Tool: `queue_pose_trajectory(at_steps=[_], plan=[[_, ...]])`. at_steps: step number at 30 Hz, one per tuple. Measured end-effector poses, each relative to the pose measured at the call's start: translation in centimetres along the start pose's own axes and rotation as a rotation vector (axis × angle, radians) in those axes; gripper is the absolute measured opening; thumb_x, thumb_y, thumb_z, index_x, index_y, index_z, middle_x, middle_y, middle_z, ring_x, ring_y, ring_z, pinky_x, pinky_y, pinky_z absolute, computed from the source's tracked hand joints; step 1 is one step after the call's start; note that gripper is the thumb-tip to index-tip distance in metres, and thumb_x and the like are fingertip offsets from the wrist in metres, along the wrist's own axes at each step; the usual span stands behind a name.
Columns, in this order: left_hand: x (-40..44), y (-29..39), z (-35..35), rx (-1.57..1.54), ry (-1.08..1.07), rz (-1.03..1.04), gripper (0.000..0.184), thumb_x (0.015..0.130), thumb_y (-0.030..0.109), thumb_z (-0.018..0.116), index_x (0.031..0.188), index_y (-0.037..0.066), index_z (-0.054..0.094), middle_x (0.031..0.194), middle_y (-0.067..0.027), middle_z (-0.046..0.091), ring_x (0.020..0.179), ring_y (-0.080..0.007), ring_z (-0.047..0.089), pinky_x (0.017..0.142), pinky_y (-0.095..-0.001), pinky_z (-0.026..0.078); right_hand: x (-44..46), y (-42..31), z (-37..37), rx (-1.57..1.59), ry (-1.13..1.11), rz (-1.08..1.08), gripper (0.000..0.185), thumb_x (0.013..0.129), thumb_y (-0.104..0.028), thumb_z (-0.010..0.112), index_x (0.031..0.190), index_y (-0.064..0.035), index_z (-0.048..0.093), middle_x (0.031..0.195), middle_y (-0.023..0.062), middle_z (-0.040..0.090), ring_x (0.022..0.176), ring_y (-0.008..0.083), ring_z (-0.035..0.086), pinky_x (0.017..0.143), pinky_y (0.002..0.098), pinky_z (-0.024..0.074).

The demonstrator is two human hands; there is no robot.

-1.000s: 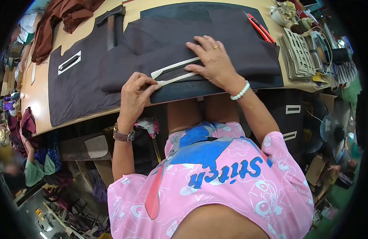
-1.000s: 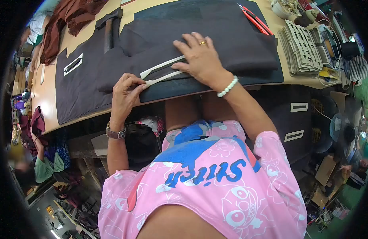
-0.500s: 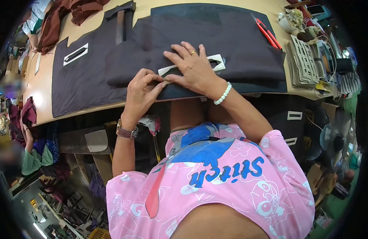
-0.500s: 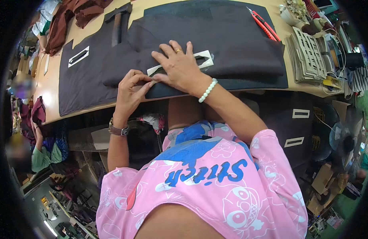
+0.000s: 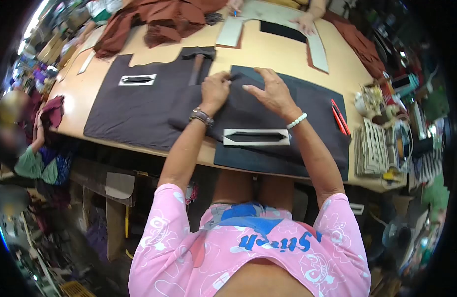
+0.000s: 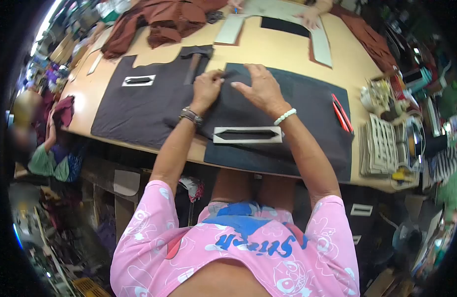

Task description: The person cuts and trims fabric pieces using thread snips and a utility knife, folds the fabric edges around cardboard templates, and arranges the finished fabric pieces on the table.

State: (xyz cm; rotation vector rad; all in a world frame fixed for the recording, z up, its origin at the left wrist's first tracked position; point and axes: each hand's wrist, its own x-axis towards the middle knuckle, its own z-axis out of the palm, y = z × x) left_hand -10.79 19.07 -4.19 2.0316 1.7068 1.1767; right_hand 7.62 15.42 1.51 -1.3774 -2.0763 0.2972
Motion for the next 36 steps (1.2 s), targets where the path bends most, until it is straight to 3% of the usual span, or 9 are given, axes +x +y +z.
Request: queue_pose_trajectory(at_steps=[4, 8, 18, 22, 27, 28, 33, 35, 36], plan=[[-0.6, 1.3, -2.1, -0.335, 0.092, 0.029, 0.015, 0.078, 0.004, 0.064, 0.092, 0.002, 0.068, 0.083, -0.0119, 0.068, 0.075, -0.0163, 0.065, 0.068, -0.0267, 0.050, 3.7, 0.7, 1.7, 0.049, -0.023, -0.061, 0.054, 0.073, -0.034, 0.070, 0.112, 0.0007, 0.056, 0.109, 0.0232, 0.057, 0.100, 0.0320, 0.057, 0.087, 0.0390, 0.0439], [-0.5, 2.0, -10.1, -0.321, 0.269, 0.041, 0.013, 0.080, 0.004, 0.064, 0.092, 0.002, 0.069, 0.083, -0.0054, 0.068, 0.075, -0.0090, 0.060, 0.068, -0.0236, 0.048, 6.5, 0.5, 0.6, 0.196, -0.508, -0.069, 0.038, 0.071, -0.026, 0.070, 0.093, 0.0047, 0.063, 0.069, 0.0183, 0.062, 0.065, 0.0258, 0.058, 0.066, 0.0371, 0.0462], [2.3, -11.1, -27.4, 0.029, 0.582, -0.149, 0.018, 0.079, 0.014, 0.069, 0.094, 0.003, 0.070, 0.079, -0.0070, 0.069, 0.072, -0.0094, 0.063, 0.068, -0.0232, 0.048, 13.3, 0.3, -2.8, -0.140, -0.688, 0.007, 0.029, 0.066, -0.016, 0.064, 0.089, 0.0023, 0.066, 0.064, 0.0131, 0.061, 0.055, 0.0188, 0.058, 0.054, 0.0326, 0.0466], [7.1, -16.2, -29.4, 0.272, 0.432, -0.221, 0.019, 0.077, 0.017, 0.068, 0.094, 0.009, 0.071, 0.088, -0.0092, 0.068, 0.077, -0.0141, 0.065, 0.068, -0.0245, 0.049, 17.2, 0.6, -0.4, -0.071, -0.517, 0.041, 0.016, 0.071, -0.011, 0.059, 0.079, 0.0012, 0.064, 0.062, 0.0136, 0.062, 0.056, 0.0202, 0.062, 0.052, 0.0310, 0.0475], [17.1, -20.2, -30.0, -0.166, 0.319, -0.384, 0.025, 0.084, 0.021, 0.059, 0.105, 0.009, 0.064, 0.083, -0.0040, 0.066, 0.072, -0.0152, 0.062, 0.062, -0.0260, 0.048, 21.1, -0.1, 1.4, 0.485, -0.027, 0.276, 0.030, 0.090, -0.012, 0.038, 0.108, -0.0090, 0.061, 0.069, 0.0107, 0.067, 0.051, 0.0134, 0.061, 0.047, 0.0260, 0.0486], [18.9, -20.1, -30.7, -0.190, 0.300, -0.403, 0.028, 0.087, 0.023, 0.056, 0.110, 0.009, 0.062, 0.081, -0.0047, 0.064, 0.071, -0.0157, 0.061, 0.057, -0.0245, 0.048, 22.0, -0.5, 0.9, 0.591, -0.018, 0.249, 0.037, 0.095, -0.019, 0.039, 0.129, -0.0092, 0.048, 0.074, 0.0103, 0.068, 0.051, 0.0110, 0.060, 0.045, 0.0248, 0.0476], [21.2, -13.7, -35.8, -0.656, 0.337, -0.115, 0.041, 0.084, 0.038, 0.053, 0.111, 0.008, 0.059, 0.097, -0.0152, 0.064, 0.086, -0.0244, 0.062, 0.078, -0.0332, 0.048, 23.9, -5.0, -3.0, 0.548, 0.550, 0.179, 0.029, 0.090, -0.010, 0.045, 0.113, 0.0001, 0.059, 0.084, 0.0045, 0.062, 0.070, 0.0074, 0.054, 0.061, 0.0220, 0.0437], [21.8, -14.4, -37.3, -0.893, 0.301, 0.021, 0.047, 0.082, 0.044, 0.054, 0.110, 0.008, 0.059, 0.099, -0.0188, 0.065, 0.091, -0.0282, 0.063, 0.086, -0.0371, 0.048, 22.5, -5.2, -3.1, 0.726, 0.695, -0.374, 0.034, 0.090, -0.011, 0.044, 0.119, 0.0029, 0.056, 0.109, 0.0115, 0.062, 0.094, 0.0116, 0.055, 0.081, 0.0242, 0.0427], [21.1, -14.8, -37.3, -0.910, 0.453, -0.011, 0.041, 0.083, 0.037, 0.051, 0.105, 0.004, 0.060, 0.095, -0.0195, 0.065, 0.085, -0.0310, 0.063, 0.077, -0.0414, 0.049, 19.9, -7.8, -3.3, 0.901, 0.669, -0.306, 0.035, 0.090, -0.012, 0.045, 0.119, 0.0039, 0.055, 0.114, 0.0124, 0.060, 0.099, 0.0133, 0.054, 0.086, 0.0253, 0.0411]])
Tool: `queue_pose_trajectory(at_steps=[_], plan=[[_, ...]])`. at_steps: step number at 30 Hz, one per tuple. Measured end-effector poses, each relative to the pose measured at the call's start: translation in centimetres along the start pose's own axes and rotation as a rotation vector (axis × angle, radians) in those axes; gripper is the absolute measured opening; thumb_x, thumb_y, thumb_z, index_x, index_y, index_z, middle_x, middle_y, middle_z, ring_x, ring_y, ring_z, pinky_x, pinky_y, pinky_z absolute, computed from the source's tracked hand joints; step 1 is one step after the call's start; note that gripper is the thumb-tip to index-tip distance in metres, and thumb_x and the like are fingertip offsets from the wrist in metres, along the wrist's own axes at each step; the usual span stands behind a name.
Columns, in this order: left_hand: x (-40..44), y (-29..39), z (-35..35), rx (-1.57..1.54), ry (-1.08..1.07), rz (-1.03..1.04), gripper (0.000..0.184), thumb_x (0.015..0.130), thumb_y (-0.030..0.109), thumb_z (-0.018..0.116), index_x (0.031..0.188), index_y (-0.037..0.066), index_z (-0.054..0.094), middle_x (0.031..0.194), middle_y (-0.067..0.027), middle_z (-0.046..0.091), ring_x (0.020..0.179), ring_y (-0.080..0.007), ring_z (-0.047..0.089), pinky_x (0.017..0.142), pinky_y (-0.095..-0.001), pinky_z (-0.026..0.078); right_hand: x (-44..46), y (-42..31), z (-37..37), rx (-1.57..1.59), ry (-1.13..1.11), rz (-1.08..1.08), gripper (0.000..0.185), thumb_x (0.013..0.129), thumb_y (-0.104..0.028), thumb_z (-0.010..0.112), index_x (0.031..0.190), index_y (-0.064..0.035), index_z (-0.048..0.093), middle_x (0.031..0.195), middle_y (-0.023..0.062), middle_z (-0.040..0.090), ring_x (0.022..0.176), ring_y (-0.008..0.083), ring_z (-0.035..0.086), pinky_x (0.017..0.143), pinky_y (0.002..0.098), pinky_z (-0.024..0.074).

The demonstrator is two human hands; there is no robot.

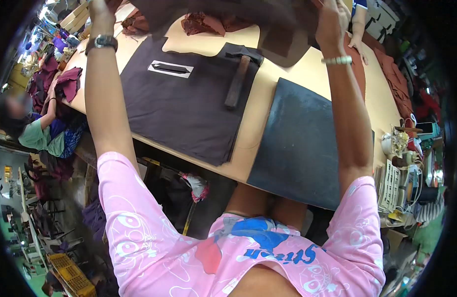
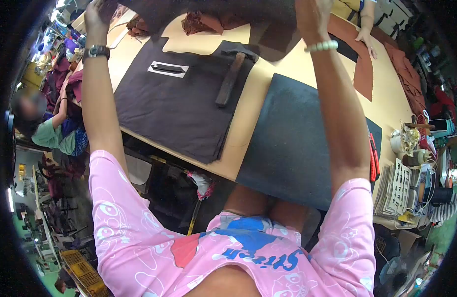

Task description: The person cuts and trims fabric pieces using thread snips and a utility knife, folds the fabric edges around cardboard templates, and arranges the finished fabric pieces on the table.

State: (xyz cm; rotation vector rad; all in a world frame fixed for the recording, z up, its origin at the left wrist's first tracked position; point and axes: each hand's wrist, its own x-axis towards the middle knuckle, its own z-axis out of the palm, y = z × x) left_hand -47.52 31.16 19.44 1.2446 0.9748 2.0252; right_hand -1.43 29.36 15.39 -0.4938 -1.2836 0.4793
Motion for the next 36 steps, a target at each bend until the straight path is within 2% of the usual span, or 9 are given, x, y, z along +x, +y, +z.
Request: queue_pose_trajectory(at_steps=[1, 3, 5, 8, 13, 18, 29, 32, 36], plan=[[-1.4, 0.2, -0.6, -0.018, 0.148, 0.033, 0.035, 0.085, 0.029, 0.048, 0.100, 0.000, 0.060, 0.091, -0.0201, 0.066, 0.078, -0.0338, 0.064, 0.069, -0.0457, 0.050, -1.9, -3.0, 0.9, 0.137, 0.041, 0.114, 0.036, 0.090, -0.013, 0.046, 0.119, 0.0048, 0.055, 0.119, 0.0133, 0.058, 0.104, 0.0151, 0.053, 0.090, 0.0263, 0.0395], [-6.9, 1.4, 0.5, 0.065, 0.173, 0.048, 0.030, 0.084, 0.020, 0.060, 0.105, 0.000, 0.057, 0.104, -0.0104, 0.060, 0.093, -0.0185, 0.058, 0.081, -0.0312, 0.048, -4.5, -2.0, -0.4, 0.135, -0.072, 0.032, 0.035, 0.087, -0.017, 0.049, 0.116, 0.0010, 0.058, 0.112, 0.0136, 0.062, 0.101, 0.0199, 0.057, 0.090, 0.0287, 0.0411], [-8.5, -1.2, -2.6, 0.094, 0.317, 0.046, 0.019, 0.079, 0.003, 0.062, 0.097, -0.002, 0.058, 0.093, -0.0110, 0.062, 0.079, -0.0171, 0.060, 0.073, -0.0273, 0.050, -8.2, -1.7, -0.2, 0.027, 0.006, 0.029, 0.026, 0.089, -0.015, 0.055, 0.109, 0.0002, 0.064, 0.086, 0.0078, 0.068, 0.073, 0.0057, 0.059, 0.067, 0.0194, 0.0481], [-11.3, -4.6, -8.5, 0.169, 0.365, -0.005, 0.018, 0.077, -0.002, 0.063, 0.093, -0.005, 0.059, 0.097, -0.0113, 0.061, 0.092, -0.0179, 0.059, 0.083, -0.0265, 0.047, -13.8, -2.2, 0.2, 0.033, -0.049, 0.330, 0.018, 0.083, -0.006, 0.063, 0.100, -0.0006, 0.068, 0.089, 0.0017, 0.064, 0.077, 0.0057, 0.056, 0.070, 0.0190, 0.0464], [-18.8, -8.0, -15.2, 0.503, 0.323, -0.193, 0.039, 0.074, -0.009, 0.052, 0.112, -0.004, 0.061, 0.112, -0.0144, 0.061, 0.104, -0.0207, 0.056, 0.091, -0.0274, 0.042, -21.3, -2.2, -0.2, -0.159, -0.574, 0.604, 0.044, 0.076, -0.003, 0.061, 0.120, 0.0013, 0.055, 0.119, 0.0145, 0.058, 0.111, 0.0211, 0.054, 0.097, 0.0286, 0.0395], [-23.5, -10.0, -18.2, 0.722, 0.373, -0.480, 0.050, 0.069, 0.000, 0.060, 0.118, -0.008, 0.054, 0.114, -0.0195, 0.059, 0.107, -0.0241, 0.055, 0.092, -0.0271, 0.041, -25.5, -1.9, 0.1, -0.325, -0.911, 0.661, 0.066, 0.073, -0.006, 0.063, 0.132, 0.0052, 0.037, 0.128, 0.0323, 0.043, 0.127, 0.0414, 0.035, 0.106, 0.0377, 0.0293], [-25.8, -8.9, -18.8, 1.068, 0.364, -0.388, 0.060, 0.066, 0.006, 0.060, 0.124, -0.003, 0.051, 0.110, -0.0201, 0.062, 0.095, -0.0236, 0.062, 0.082, -0.0260, 0.047, -26.9, -4.4, 1.7, -0.367, -1.050, 0.711, 0.070, 0.074, -0.009, 0.067, 0.133, 0.0095, 0.033, 0.114, 0.0335, 0.052, 0.123, 0.0435, 0.039, 0.104, 0.0374, 0.0317], [-25.0, -9.3, -19.9, 1.402, 0.176, -0.401, 0.059, 0.071, 0.019, 0.064, 0.127, 0.004, 0.051, 0.119, -0.0226, 0.055, 0.107, -0.0317, 0.055, 0.090, -0.0376, 0.044, -26.9, -4.2, 1.8, -0.309, -1.036, 0.745, 0.074, 0.076, -0.020, 0.068, 0.134, 0.0094, 0.032, 0.107, 0.0332, 0.053, 0.114, 0.0422, 0.048, 0.099, 0.0392, 0.0364], [-25.7, -8.4, -10.0, 1.943, 0.055, -0.016, 0.064, 0.077, 0.041, 0.064, 0.131, 0.009, 0.046, 0.137, -0.0222, 0.036, 0.126, -0.0397, 0.033, 0.098, -0.0556, 0.033, -26.3, -4.1, 1.6, -0.383, -0.861, 0.569, 0.085, 0.077, -0.038, 0.067, 0.135, 0.0087, 0.027, 0.111, 0.0314, 0.049, 0.106, 0.0403, 0.051, 0.093, 0.0411, 0.0400]])
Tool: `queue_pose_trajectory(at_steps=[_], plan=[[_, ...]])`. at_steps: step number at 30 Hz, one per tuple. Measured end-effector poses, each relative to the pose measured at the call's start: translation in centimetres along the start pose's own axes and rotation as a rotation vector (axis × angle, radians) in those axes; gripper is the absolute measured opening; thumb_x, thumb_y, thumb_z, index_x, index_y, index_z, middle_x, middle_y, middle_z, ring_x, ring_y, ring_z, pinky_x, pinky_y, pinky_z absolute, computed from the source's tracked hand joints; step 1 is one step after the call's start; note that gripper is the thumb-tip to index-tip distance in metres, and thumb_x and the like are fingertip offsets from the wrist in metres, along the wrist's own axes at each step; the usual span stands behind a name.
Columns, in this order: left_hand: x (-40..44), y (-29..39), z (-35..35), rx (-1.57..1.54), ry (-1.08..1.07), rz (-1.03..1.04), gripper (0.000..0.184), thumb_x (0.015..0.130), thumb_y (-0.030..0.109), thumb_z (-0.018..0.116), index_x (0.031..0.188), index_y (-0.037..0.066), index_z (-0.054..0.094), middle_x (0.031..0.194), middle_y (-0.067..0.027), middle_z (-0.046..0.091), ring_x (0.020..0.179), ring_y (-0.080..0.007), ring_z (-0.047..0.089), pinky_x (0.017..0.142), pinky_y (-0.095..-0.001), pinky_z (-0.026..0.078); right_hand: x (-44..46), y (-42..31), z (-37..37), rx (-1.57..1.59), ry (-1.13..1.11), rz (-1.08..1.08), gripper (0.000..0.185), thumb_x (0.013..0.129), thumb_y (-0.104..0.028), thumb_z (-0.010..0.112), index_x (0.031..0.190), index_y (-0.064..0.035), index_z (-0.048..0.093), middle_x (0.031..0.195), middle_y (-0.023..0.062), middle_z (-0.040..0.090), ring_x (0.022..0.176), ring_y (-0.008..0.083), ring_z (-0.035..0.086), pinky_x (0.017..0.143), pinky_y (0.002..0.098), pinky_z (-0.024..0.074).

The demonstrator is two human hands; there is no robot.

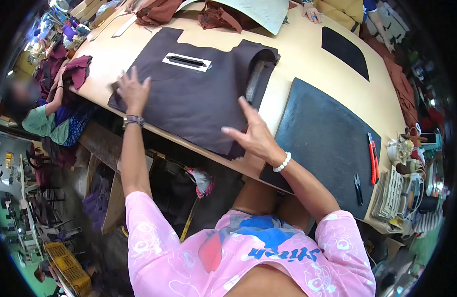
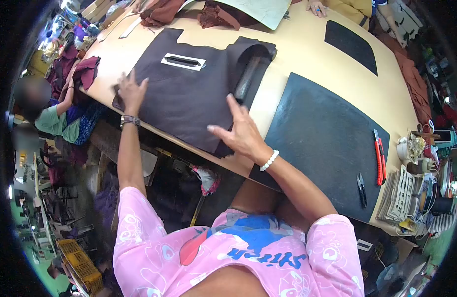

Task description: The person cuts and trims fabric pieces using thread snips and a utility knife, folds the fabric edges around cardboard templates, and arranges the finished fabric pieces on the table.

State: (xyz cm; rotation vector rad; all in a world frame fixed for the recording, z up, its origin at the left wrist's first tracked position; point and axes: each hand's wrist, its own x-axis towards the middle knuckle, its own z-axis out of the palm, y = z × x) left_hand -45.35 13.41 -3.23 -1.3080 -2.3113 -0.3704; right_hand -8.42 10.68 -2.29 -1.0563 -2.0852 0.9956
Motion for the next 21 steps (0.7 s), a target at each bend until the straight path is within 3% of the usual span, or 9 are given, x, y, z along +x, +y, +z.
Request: queue_pose_trajectory(at_steps=[1, 4, 7, 9, 11, 13, 15, 19, 21], plan=[[-0.3, 2.9, -1.1, -0.074, -0.026, 0.051, 0.066, 0.078, 0.045, 0.062, 0.131, 0.009, 0.045, 0.141, -0.0209, 0.031, 0.130, -0.0403, 0.026, 0.098, -0.0592, 0.030, 0.6, -0.2, -0.8, -0.018, 0.106, 0.021, 0.087, 0.077, -0.041, 0.067, 0.136, 0.0082, 0.027, 0.112, 0.0305, 0.047, 0.105, 0.0402, 0.051, 0.092, 0.0413, 0.0405], [-1.3, 10.4, -0.5, -0.219, 0.054, 0.256, 0.057, 0.086, 0.042, 0.054, 0.130, 0.007, 0.045, 0.139, -0.0203, 0.035, 0.128, -0.0403, 0.031, 0.098, -0.0596, 0.029, 4.4, 1.0, -3.2, -0.104, 0.417, -0.020, 0.087, 0.075, -0.048, 0.066, 0.134, 0.0048, 0.030, 0.121, 0.0272, 0.040, 0.103, 0.0366, 0.050, 0.088, 0.0399, 0.0422], [-2.7, 17.1, 1.0, -0.343, 0.024, 0.394, 0.052, 0.090, 0.037, 0.049, 0.130, 0.004, 0.044, 0.137, -0.0202, 0.038, 0.128, -0.0408, 0.033, 0.099, -0.0580, 0.029, 9.7, 1.5, -5.3, 0.235, 0.423, 0.206, 0.086, 0.076, -0.052, 0.063, 0.132, 0.0054, 0.033, 0.099, 0.0212, 0.059, 0.089, 0.0272, 0.059, 0.081, 0.0329, 0.0459], [-3.7, 19.9, 2.4, -0.427, 0.019, 0.467, 0.050, 0.092, 0.035, 0.045, 0.131, 0.005, 0.042, 0.137, -0.0193, 0.038, 0.128, -0.0400, 0.033, 0.100, -0.0562, 0.029, 12.7, 1.7, -4.9, 0.291, 0.430, 0.256, 0.081, 0.078, -0.047, 0.061, 0.133, 0.0039, 0.031, 0.097, 0.0203, 0.061, 0.085, 0.0264, 0.061, 0.079, 0.0316, 0.0471], [-4.7, 20.9, 2.9, -0.436, -0.081, 0.500, 0.051, 0.093, 0.037, 0.041, 0.134, 0.006, 0.040, 0.140, -0.0169, 0.036, 0.130, -0.0368, 0.031, 0.102, -0.0561, 0.026, 14.8, 3.1, -4.3, 0.412, 0.229, 0.175, 0.072, 0.081, -0.038, 0.057, 0.135, 0.0003, 0.030, 0.106, 0.0216, 0.060, 0.097, 0.0255, 0.059, 0.085, 0.0316, 0.0445], [-5.1, 21.1, 3.4, -0.400, -0.155, 0.532, 0.052, 0.093, 0.039, 0.039, 0.134, 0.007, 0.040, 0.141, -0.0155, 0.035, 0.131, -0.0351, 0.029, 0.104, -0.0557, 0.023, 14.6, 3.3, -3.7, 0.331, 0.243, -0.131, 0.060, 0.081, -0.023, 0.048, 0.135, -0.0020, 0.032, 0.112, 0.0204, 0.060, 0.107, 0.0308, 0.055, 0.096, 0.0373, 0.0367], [-5.3, 21.0, 3.6, -0.401, -0.208, 0.518, 0.053, 0.093, 0.041, 0.038, 0.135, 0.008, 0.040, 0.143, -0.0149, 0.033, 0.133, -0.0340, 0.026, 0.106, -0.0552, 0.019, 13.9, 4.1, -3.4, -0.257, 0.496, -0.177, 0.059, 0.080, -0.021, 0.050, 0.133, -0.0024, 0.034, 0.114, 0.0180, 0.058, 0.105, 0.0354, 0.054, 0.096, 0.0409, 0.0367], [-5.3, 20.9, 3.1, -0.341, -0.234, 0.563, 0.048, 0.089, 0.038, 0.042, 0.123, 0.005, 0.051, 0.138, -0.0172, 0.038, 0.130, -0.0343, 0.029, 0.106, -0.0559, 0.016, 11.4, 3.9, -3.3, -0.448, 0.274, 0.350, 0.069, 0.071, -0.030, 0.064, 0.128, -0.0012, 0.038, 0.114, 0.0240, 0.052, 0.098, 0.0401, 0.058, 0.086, 0.0477, 0.0442], [-5.0, 20.8, 2.3, -0.223, -0.319, 0.608, 0.045, 0.087, 0.036, 0.044, 0.115, 0.003, 0.058, 0.132, -0.0181, 0.043, 0.128, -0.0348, 0.032, 0.106, -0.0561, 0.016, 12.2, 4.9, -3.5, -0.409, 0.276, 0.381, 0.068, 0.070, -0.034, 0.065, 0.122, 0.0024, 0.042, 0.107, 0.0270, 0.056, 0.096, 0.0393, 0.060, 0.083, 0.0460, 0.0468]])
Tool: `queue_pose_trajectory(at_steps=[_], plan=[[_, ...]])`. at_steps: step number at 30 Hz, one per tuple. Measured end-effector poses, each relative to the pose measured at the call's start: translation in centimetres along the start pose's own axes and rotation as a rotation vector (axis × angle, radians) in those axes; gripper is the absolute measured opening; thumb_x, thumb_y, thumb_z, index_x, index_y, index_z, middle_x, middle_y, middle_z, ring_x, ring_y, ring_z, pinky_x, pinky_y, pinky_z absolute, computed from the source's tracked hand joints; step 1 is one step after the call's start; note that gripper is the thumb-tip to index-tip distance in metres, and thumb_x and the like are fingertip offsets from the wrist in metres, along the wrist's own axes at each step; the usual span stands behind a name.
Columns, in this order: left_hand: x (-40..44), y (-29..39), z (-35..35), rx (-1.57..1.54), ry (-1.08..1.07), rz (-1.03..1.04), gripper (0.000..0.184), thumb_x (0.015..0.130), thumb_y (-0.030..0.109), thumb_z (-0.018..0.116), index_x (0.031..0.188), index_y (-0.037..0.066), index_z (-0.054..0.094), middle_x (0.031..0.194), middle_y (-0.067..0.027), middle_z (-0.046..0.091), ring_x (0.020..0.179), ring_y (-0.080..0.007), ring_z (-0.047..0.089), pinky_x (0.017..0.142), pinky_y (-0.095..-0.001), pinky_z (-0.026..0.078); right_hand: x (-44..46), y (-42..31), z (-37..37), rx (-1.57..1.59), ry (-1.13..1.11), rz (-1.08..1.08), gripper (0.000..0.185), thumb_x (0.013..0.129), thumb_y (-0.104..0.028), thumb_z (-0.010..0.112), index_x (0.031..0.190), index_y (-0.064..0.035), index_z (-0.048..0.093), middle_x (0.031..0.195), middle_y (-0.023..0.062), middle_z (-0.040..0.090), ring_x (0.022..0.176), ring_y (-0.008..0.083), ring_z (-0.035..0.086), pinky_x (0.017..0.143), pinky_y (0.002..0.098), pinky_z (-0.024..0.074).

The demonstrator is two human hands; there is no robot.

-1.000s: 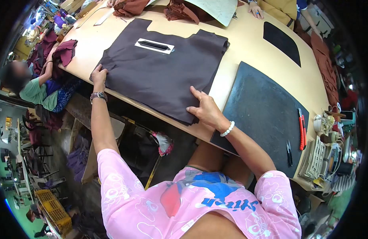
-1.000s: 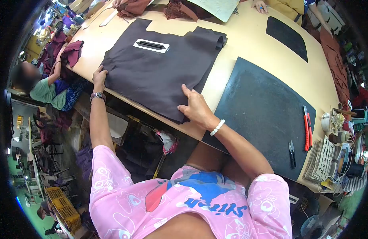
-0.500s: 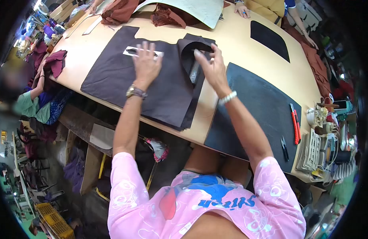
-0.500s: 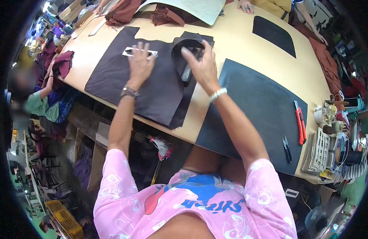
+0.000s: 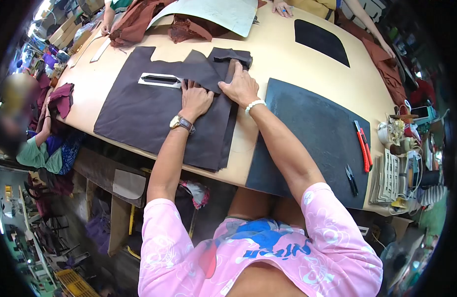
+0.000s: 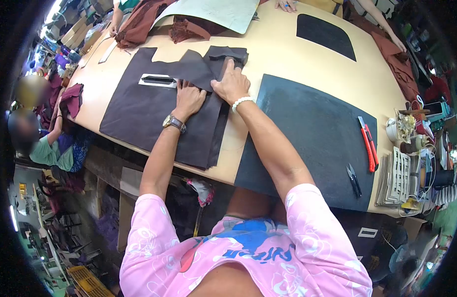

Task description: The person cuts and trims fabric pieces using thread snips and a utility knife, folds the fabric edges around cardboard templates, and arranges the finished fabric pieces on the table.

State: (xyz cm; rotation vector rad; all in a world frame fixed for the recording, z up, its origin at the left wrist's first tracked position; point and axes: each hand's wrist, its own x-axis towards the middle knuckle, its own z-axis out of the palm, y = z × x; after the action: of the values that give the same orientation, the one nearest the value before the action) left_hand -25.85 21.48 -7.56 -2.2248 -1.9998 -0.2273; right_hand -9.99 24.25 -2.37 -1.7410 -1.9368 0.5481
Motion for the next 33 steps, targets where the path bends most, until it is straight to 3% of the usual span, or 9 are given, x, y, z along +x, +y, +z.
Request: queue_pose_trajectory(at_steps=[6, 11, 14, 20, 23, 26, 27, 32, 33], plan=[[1.2, 1.9, -3.3, -0.032, -0.032, 0.022, 0.040, 0.081, 0.032, 0.049, 0.101, 0.000, 0.062, 0.097, -0.0218, 0.061, 0.095, -0.0354, 0.056, 0.090, -0.0516, 0.036, 3.6, 1.4, -1.0, 0.536, -0.182, 0.351, 0.052, 0.079, -0.034, 0.054, 0.112, 0.0058, 0.047, 0.100, 0.0268, 0.061, 0.096, 0.0367, 0.061, 0.084, 0.0420, 0.0467], [2.4, 0.9, 2.1, -0.227, 0.449, 0.119, 0.036, 0.081, 0.028, 0.047, 0.088, -0.002, 0.065, 0.087, -0.0220, 0.063, 0.086, -0.0354, 0.058, 0.080, -0.0432, 0.043, 2.5, 0.2, -0.9, 0.039, -0.045, 0.127, 0.059, 0.071, -0.032, 0.064, 0.113, 0.0049, 0.045, 0.101, 0.0239, 0.062, 0.094, 0.0373, 0.062, 0.083, 0.0419, 0.0481], [2.0, 1.5, -0.7, -0.123, -0.078, 0.006, 0.035, 0.082, 0.027, 0.046, 0.080, -0.002, 0.066, 0.086, -0.0219, 0.063, 0.082, -0.0360, 0.058, 0.078, -0.0457, 0.042, 2.8, -0.4, -1.0, 0.029, -0.083, 0.124, 0.064, 0.065, -0.029, 0.069, 0.114, 0.0051, 0.044, 0.103, 0.0238, 0.062, 0.097, 0.0372, 0.061, 0.084, 0.0418, 0.0479], [1.8, 1.3, 0.0, -0.090, 0.165, 0.119, 0.034, 0.081, 0.026, 0.046, 0.082, -0.001, 0.065, 0.081, -0.0226, 0.063, 0.075, -0.0385, 0.058, 0.075, -0.0470, 0.044, 6.5, 3.2, 0.7, 0.552, -0.096, 0.348, 0.073, 0.059, -0.026, 0.067, 0.115, 0.0136, 0.043, 0.107, 0.0265, 0.060, 0.098, 0.0351, 0.061, 0.089, 0.0355, 0.0461], [2.6, 1.9, -1.4, -0.133, 0.141, 0.082, 0.030, 0.079, 0.025, 0.048, 0.087, 0.001, 0.064, 0.079, -0.0221, 0.063, 0.077, -0.0385, 0.058, 0.074, -0.0474, 0.045, 8.0, 5.8, 1.3, 0.757, 0.017, 0.258, 0.043, 0.063, -0.012, 0.066, 0.097, 0.0125, 0.054, 0.072, 0.0133, 0.062, 0.053, 0.0184, 0.062, 0.047, 0.0292, 0.0490], [4.4, 2.0, -1.9, -0.119, 0.111, 0.120, 0.028, 0.077, 0.023, 0.049, 0.090, 0.002, 0.062, 0.080, -0.0214, 0.062, 0.080, -0.0378, 0.058, 0.074, -0.0471, 0.046, 6.6, 5.8, -1.0, 0.730, 0.255, 0.240, 0.055, 0.069, -0.018, 0.064, 0.112, 0.0126, 0.047, 0.090, 0.0167, 0.061, 0.071, 0.0187, 0.062, 0.058, 0.0305, 0.0501], [5.3, 1.9, -1.6, -0.060, 0.099, 0.153, 0.028, 0.077, 0.021, 0.049, 0.096, 0.004, 0.061, 0.084, -0.0202, 0.061, 0.084, -0.0361, 0.058, 0.073, -0.0463, 0.047, 5.1, 5.4, -2.9, 0.780, 0.178, 0.266, 0.068, 0.071, -0.025, 0.064, 0.123, 0.0132, 0.041, 0.115, 0.0284, 0.055, 0.106, 0.0336, 0.056, 0.090, 0.0336, 0.0442], [7.3, 3.2, 0.0, -0.117, 0.238, 0.236, 0.040, 0.083, 0.031, 0.052, 0.118, 0.012, 0.055, 0.101, -0.0136, 0.054, 0.096, -0.0301, 0.053, 0.076, -0.0442, 0.046, 0.9, 3.8, -6.4, 0.778, 0.094, 0.093, 0.067, 0.072, -0.024, 0.062, 0.124, 0.0112, 0.039, 0.112, 0.0290, 0.056, 0.106, 0.0330, 0.056, 0.090, 0.0338, 0.0434], [7.3, 3.5, 0.2, -0.103, 0.214, 0.225, 0.040, 0.083, 0.032, 0.052, 0.119, 0.012, 0.055, 0.102, -0.0132, 0.054, 0.097, -0.0297, 0.052, 0.077, -0.0440, 0.046, 0.4, 3.5, -6.0, 0.769, 0.095, 0.023, 0.062, 0.073, -0.018, 0.061, 0.125, 0.0085, 0.039, 0.102, 0.0220, 0.056, 0.088, 0.0249, 0.057, 0.074, 0.0312, 0.0463]])
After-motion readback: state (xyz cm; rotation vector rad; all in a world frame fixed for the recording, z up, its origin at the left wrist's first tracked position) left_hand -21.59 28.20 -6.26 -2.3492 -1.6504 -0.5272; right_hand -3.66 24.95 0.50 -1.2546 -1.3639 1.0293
